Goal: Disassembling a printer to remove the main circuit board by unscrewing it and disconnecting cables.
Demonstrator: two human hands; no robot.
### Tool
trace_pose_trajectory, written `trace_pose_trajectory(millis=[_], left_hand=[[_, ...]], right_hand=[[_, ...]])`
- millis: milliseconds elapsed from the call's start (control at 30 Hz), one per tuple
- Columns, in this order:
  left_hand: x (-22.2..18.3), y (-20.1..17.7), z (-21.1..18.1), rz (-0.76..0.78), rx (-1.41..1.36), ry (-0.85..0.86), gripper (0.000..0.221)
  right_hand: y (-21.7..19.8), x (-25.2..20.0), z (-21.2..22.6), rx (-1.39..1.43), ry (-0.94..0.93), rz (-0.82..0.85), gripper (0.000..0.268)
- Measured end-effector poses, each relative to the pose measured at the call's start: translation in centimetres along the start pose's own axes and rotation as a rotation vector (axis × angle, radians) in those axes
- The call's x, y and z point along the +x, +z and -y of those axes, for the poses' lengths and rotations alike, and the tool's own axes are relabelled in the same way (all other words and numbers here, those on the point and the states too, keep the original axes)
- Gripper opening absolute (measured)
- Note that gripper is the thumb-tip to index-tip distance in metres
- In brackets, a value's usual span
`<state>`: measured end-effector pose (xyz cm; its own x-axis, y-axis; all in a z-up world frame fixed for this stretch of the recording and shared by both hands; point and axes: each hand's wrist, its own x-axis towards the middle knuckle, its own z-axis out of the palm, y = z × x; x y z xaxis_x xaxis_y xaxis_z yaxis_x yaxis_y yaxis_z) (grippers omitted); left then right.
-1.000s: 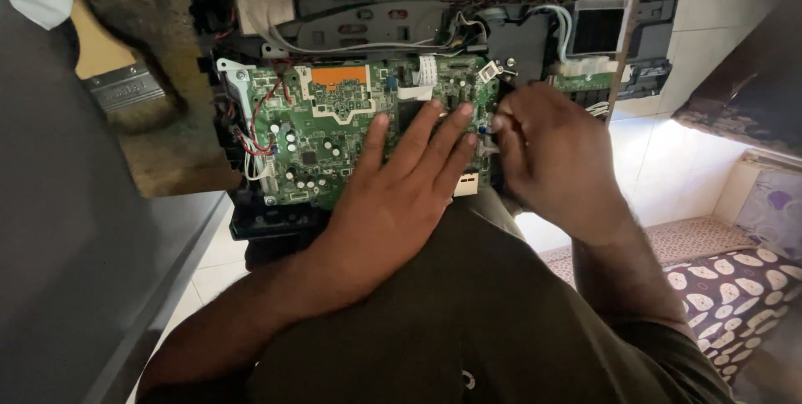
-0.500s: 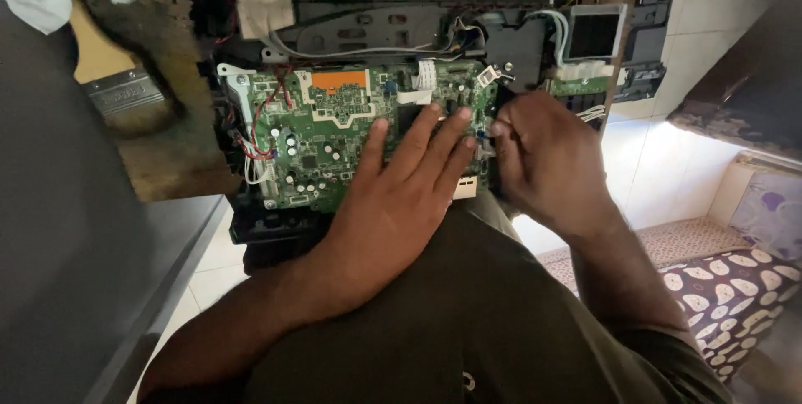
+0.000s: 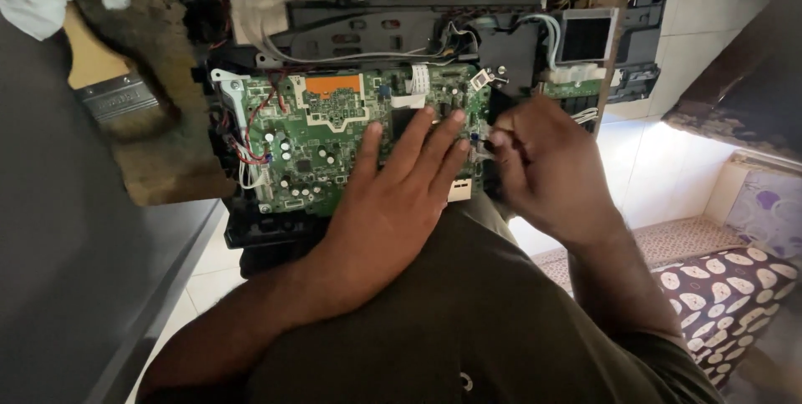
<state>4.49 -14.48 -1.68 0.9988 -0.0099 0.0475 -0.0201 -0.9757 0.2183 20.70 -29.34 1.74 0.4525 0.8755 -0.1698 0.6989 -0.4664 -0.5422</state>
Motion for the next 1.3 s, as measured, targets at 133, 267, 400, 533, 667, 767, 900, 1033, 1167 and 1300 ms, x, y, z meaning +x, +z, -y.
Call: trace_pose_trajectory(millis=[133, 267, 400, 533, 667, 767, 900, 1033, 1167, 1300], left_hand=[[-0.1, 0.1, 0.0, 0.008, -0.002, -0.002, 0.049], [-0.3, 0.1, 0.0, -0.012, -0.008, 0.003, 0.047], [-0.3, 0.3, 0.0, 0.002, -0.02, -0.006, 0.048], [-0.2, 0.4, 0.1, -0.002, -0.027, -0.001, 0.049], [-0.3, 0.4, 0.0, -0.024, 0.011, 0.005, 0.046], [-0.2, 0.3, 0.1, -0.023, 0.006, -0.008, 0.046], [-0.1, -0.1, 0.3, 0.014, 0.014, 0.011, 0.05], [-0.2, 0.1, 0.1, 0.01, 0.008, 0.005, 0.05], [-0.1, 0.3, 0.0, 0.003, -0.004, -0.006, 0.049], [-0.2, 0.7, 0.0, -0.012, -0.048, -0.015, 0.047]], right_hand=[[-0.3, 0.2, 0.5, -0.047, 0.028, 0.033, 0.022], [-0.2, 0.3, 0.2, -0.071, 0.033, 0.079, 0.011], [-0.2, 0.5, 0.0, -0.032, 0.034, 0.091, 0.016], [-1.4, 0.6, 0.0, 0.145, 0.082, 0.103, 0.022], [-1.2, 0.6, 0.4, 0.093, 0.127, 0.064, 0.018], [-1.2, 0.5, 0.1, 0.097, -0.044, 0.12, 0.012], [-0.9, 0.4, 0.5, 0.035, -0.107, 0.084, 0.011], [-0.6, -0.3, 0.4, -0.141, -0.059, 0.099, 0.013], [-0.9, 0.2, 0.3, -0.153, -0.086, 0.17, 0.017], [-1.2, 0.4, 0.2, -0.087, -0.037, 0.257, 0.015]])
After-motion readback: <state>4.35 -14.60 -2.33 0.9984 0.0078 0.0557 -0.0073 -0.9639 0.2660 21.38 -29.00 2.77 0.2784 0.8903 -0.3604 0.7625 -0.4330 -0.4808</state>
